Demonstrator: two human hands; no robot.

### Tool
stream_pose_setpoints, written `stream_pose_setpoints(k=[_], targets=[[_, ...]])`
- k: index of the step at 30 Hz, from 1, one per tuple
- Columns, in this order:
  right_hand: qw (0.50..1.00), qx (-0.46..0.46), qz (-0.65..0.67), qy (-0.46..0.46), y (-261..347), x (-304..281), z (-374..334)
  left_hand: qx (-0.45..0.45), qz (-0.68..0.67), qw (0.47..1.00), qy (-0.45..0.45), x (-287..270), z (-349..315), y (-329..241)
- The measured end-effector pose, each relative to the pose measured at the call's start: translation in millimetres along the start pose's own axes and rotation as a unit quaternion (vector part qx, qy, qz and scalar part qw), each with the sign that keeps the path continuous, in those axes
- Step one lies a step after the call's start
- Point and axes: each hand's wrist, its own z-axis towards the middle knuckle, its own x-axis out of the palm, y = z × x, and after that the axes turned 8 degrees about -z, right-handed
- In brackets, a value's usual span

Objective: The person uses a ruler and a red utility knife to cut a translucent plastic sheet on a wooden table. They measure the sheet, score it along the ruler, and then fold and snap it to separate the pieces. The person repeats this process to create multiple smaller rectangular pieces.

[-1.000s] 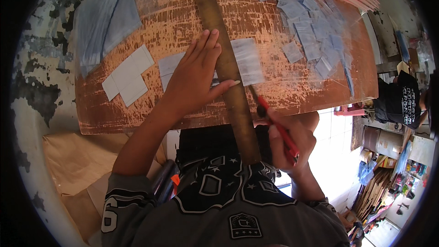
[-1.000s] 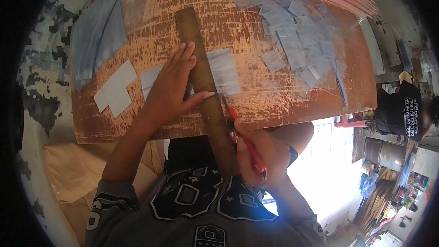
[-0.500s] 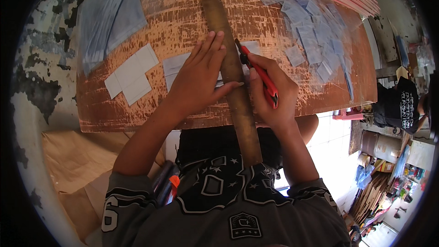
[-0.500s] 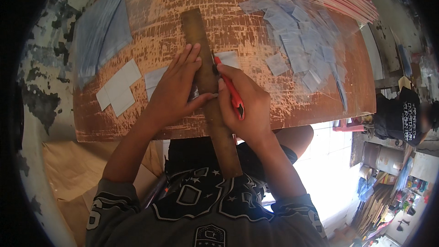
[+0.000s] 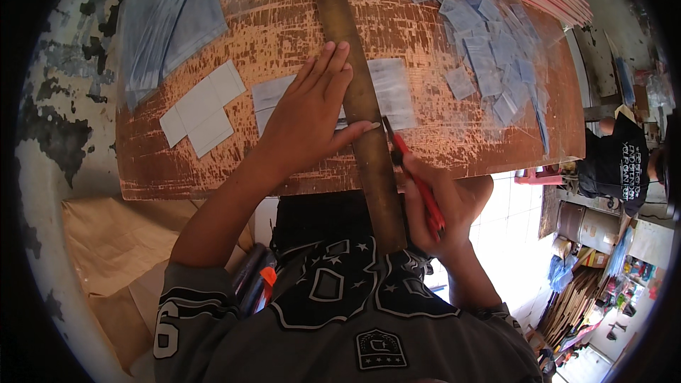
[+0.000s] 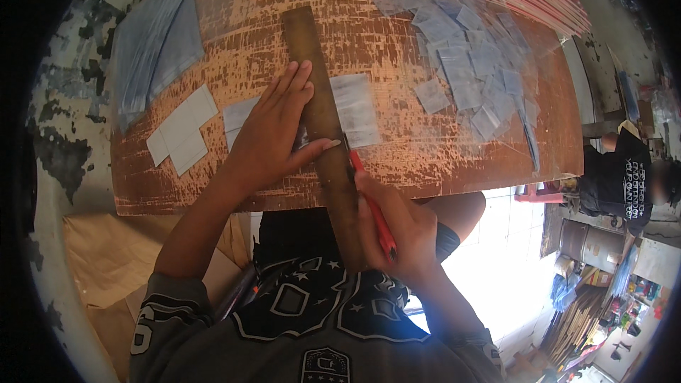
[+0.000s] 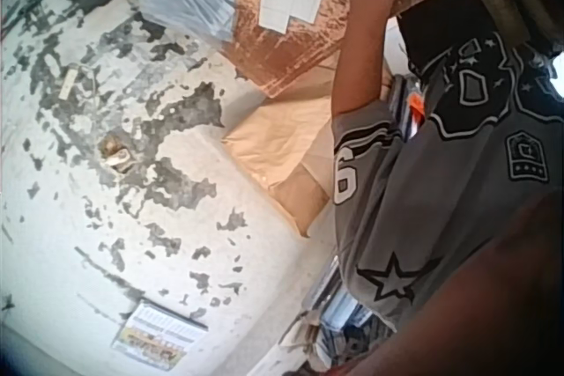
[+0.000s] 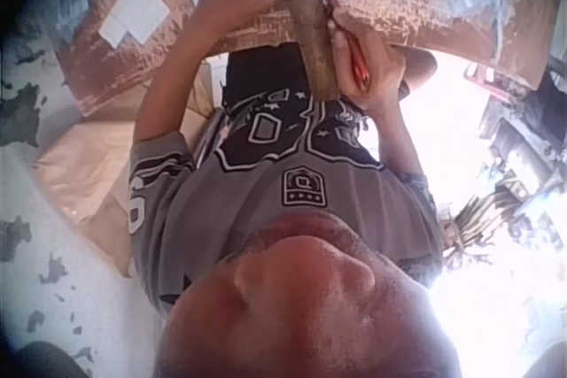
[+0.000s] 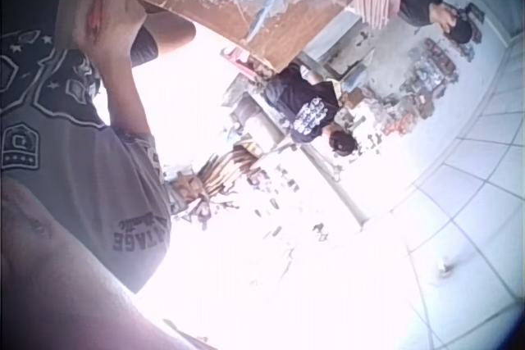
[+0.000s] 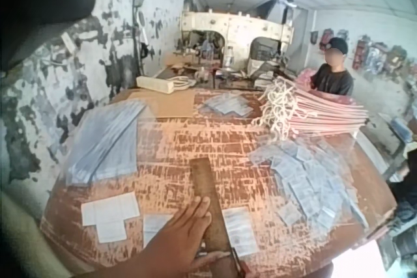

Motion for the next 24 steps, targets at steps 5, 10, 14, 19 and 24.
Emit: stream_pose_setpoints(k=[5,10,14,19,24], targets=[[0.999,0.030,0.014,0.022,8,-20,-12,-0.005,0.000,1.000,0.008,0,0,0],[0.995,0.049,0.036,-0.083,-2,-4,25,-0.002,0.003,1.000,0.008,0,2,2],[0.992,0.035,0.080,-0.086,-19,24,59,0.000,0.002,1.000,0.005,1,1,3],[0.996,0.037,0.064,-0.049,-23,35,71,-0.002,-0.007,1.000,0.000,0,0,0],[0.997,0.018,0.058,-0.041,-20,34,71,0.001,0.016,1.000,0.005,0,1,0]])
